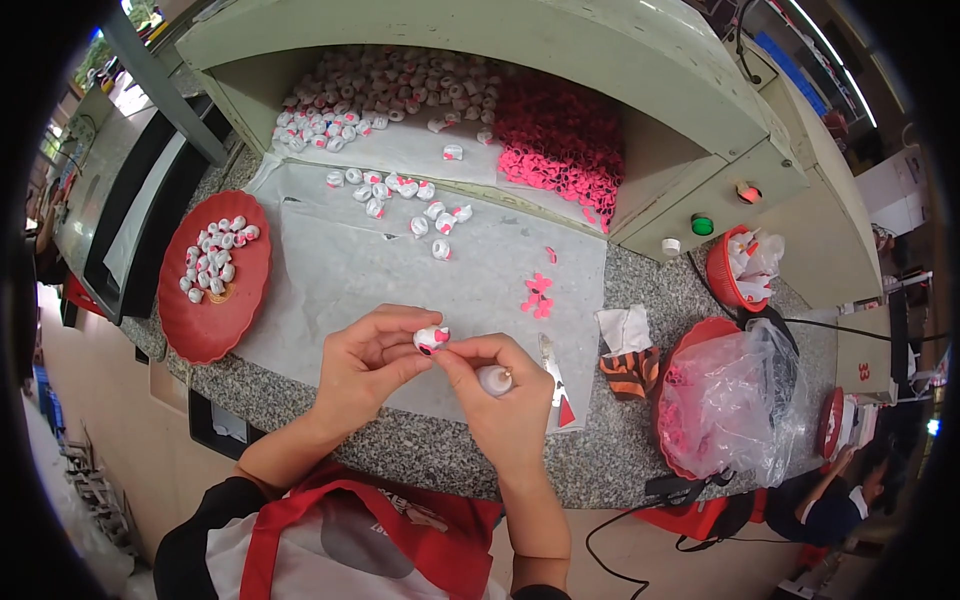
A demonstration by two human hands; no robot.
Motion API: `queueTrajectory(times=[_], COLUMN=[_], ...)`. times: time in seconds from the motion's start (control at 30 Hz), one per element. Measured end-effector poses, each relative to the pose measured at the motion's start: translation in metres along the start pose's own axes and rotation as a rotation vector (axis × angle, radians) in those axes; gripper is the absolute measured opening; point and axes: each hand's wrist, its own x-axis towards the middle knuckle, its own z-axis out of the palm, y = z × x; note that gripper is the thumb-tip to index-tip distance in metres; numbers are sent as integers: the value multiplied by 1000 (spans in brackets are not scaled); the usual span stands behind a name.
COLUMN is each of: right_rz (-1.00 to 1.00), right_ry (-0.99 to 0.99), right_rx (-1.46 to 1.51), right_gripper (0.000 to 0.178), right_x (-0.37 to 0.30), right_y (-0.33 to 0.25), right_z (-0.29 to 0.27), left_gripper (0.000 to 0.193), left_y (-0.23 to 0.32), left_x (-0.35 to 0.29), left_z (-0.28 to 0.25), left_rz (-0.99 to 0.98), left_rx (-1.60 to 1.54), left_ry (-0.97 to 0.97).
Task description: The recorder is gluing small pink bow accessories onto Hello Kitty toy heads at a factory workstation.
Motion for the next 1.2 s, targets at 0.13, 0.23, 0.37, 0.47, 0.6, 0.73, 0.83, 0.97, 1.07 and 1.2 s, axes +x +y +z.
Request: queueTrajectory(times=[0.13,0.23,0.37,0.47,0.6,0.73,0.83,0.97,1.07,1.2], right_rz=[-69,-41,-115,-153,-192,-222,-257,-234,-194,-217], right_ry=[50,22,-12,-24,-33,-6,7,-2,-30,-39], right_rx=[-9,2,-27,-18,-63,-94,-102,-88,-49,-29], right_gripper=[14,16,17,15,15,13,14,15,14,16], right_x=[-6,-7,-4,0,3,-2,-3,-6,-9,-10], right_y=[4,2,4,6,4,5,13,13,7,5], right_z=[5,5,3,2,1,-1,2,6,5,5], left_gripper=[30,27,26,25,25,25,26,26,25,25], left_y=[5,6,5,2,4,5,2,5,8,10], left_x=[0,-1,0,1,3,-1,-4,-8,-12,-12], left_z=[-1,-2,-2,-1,-1,4,5,5,5,2], left_rz=[-32,-50,-59,4,-30,-17,-31,-55,-26,-39], left_rx=[-108,-113,-106,-83,-94,-72,-55,-69,-92,-123], left_ry=[-27,-24,-69,-67,-66,-51,-24,39,24,25])
